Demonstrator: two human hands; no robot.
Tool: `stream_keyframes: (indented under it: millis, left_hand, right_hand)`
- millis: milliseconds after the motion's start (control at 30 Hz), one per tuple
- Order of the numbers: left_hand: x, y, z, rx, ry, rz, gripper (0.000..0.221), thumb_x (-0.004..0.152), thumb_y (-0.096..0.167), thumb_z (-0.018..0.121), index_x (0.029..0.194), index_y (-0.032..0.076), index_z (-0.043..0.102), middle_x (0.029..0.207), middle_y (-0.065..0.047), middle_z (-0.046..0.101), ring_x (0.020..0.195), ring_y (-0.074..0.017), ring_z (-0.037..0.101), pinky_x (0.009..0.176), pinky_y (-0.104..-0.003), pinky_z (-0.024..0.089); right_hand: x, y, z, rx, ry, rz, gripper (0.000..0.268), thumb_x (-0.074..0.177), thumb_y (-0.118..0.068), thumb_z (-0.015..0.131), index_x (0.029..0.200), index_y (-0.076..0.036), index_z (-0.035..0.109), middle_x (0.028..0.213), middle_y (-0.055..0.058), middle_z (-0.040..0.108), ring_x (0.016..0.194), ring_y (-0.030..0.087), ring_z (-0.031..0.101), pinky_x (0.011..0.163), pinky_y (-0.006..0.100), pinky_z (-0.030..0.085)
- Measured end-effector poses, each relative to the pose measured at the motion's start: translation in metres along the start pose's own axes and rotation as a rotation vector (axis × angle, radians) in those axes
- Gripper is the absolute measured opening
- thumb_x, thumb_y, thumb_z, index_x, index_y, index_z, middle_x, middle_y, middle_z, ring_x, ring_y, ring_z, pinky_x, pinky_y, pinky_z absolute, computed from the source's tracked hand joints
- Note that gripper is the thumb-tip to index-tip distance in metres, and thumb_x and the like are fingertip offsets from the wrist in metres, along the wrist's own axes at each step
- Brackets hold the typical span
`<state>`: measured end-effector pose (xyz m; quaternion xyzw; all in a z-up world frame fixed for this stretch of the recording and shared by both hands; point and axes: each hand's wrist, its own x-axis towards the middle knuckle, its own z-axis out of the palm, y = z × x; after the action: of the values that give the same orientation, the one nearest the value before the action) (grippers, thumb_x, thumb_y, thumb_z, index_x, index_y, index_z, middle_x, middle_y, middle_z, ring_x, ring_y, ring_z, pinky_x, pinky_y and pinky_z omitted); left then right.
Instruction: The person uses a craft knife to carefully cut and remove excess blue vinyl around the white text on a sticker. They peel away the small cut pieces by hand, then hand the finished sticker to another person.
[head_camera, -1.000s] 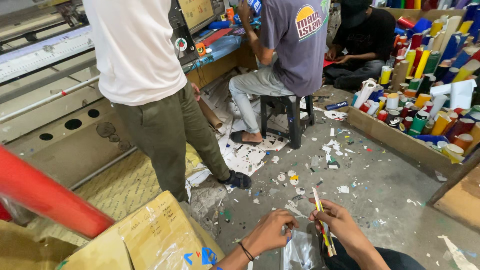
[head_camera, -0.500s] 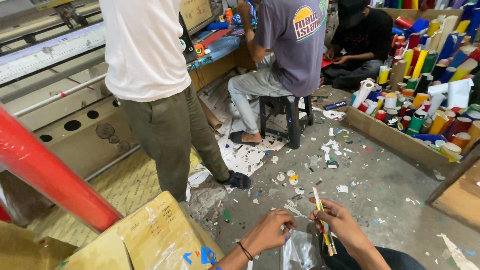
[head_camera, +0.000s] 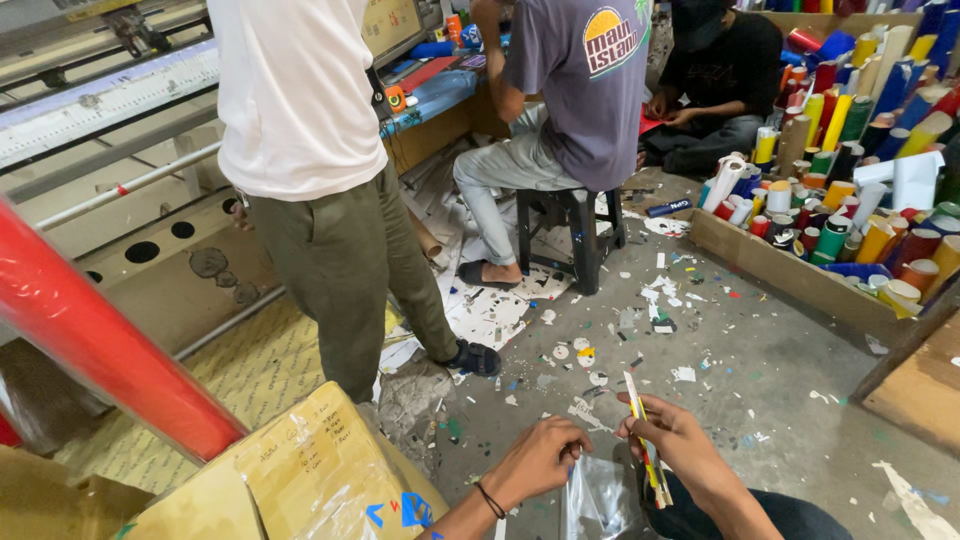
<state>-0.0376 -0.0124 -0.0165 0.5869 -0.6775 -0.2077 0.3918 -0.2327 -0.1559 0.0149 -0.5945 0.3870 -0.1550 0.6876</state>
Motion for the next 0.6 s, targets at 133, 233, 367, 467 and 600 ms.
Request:
stream_keyframes:
  millis: [133,233,367,467,600]
  left_hand:
    - [-0.001,0.003,-0.001,-0.008,0.007,0.005,0.028,0.074,-0.007,0.056,0.097,0.001,0.069,0.088,-0.011,0.069,0.090,-0.0294,0.067,0.079,-0.041,0.054]
    - [-0.001,0.002,-0.002,-0.011,-0.003,0.012,0.028,0.074,-0.007,0.055,0.097,0.001,0.069,0.089,-0.011,0.069,0.090,-0.0291,0.067,0.080,-0.041,0.054]
    - [-0.002,0.000,0.000,-0.023,-0.004,0.027,0.027,0.074,-0.004,0.058,0.098,0.001,0.068,0.092,-0.011,0.069,0.091,-0.0289,0.068,0.082,-0.040,0.055]
    - [-0.002,-0.001,0.001,-0.022,-0.007,0.048,0.026,0.074,-0.002,0.059,0.098,0.001,0.069,0.093,-0.012,0.070,0.092,-0.0291,0.068,0.083,-0.040,0.055]
    - [-0.001,-0.001,0.004,-0.028,-0.025,0.040,0.024,0.079,0.001,0.061,0.101,0.002,0.069,0.094,-0.012,0.070,0.095,-0.0292,0.068,0.086,-0.040,0.055]
  right_hand:
    - [-0.002,-0.002,0.001,-0.007,0.008,0.009,0.050,0.091,-0.006,0.061,0.142,-0.004,0.059,0.088,0.011,0.072,0.068,0.016,0.059,0.064,0.029,0.048]
    - [-0.002,-0.002,0.001,-0.018,0.015,0.017,0.050,0.092,-0.007,0.061,0.142,-0.004,0.059,0.088,0.011,0.072,0.069,0.016,0.058,0.064,0.029,0.047]
    - [0.000,0.001,0.000,0.006,-0.010,-0.045,0.050,0.091,-0.006,0.062,0.141,-0.002,0.059,0.088,0.011,0.072,0.069,0.016,0.058,0.064,0.028,0.048]
    - [0.001,0.005,-0.002,0.013,-0.012,-0.024,0.050,0.090,-0.005,0.063,0.141,-0.003,0.060,0.086,0.010,0.072,0.068,0.016,0.058,0.065,0.028,0.048]
    - [0.007,0.012,-0.006,0.001,-0.019,-0.030,0.048,0.091,-0.007,0.063,0.139,-0.004,0.062,0.084,0.008,0.070,0.067,0.015,0.058,0.064,0.028,0.047]
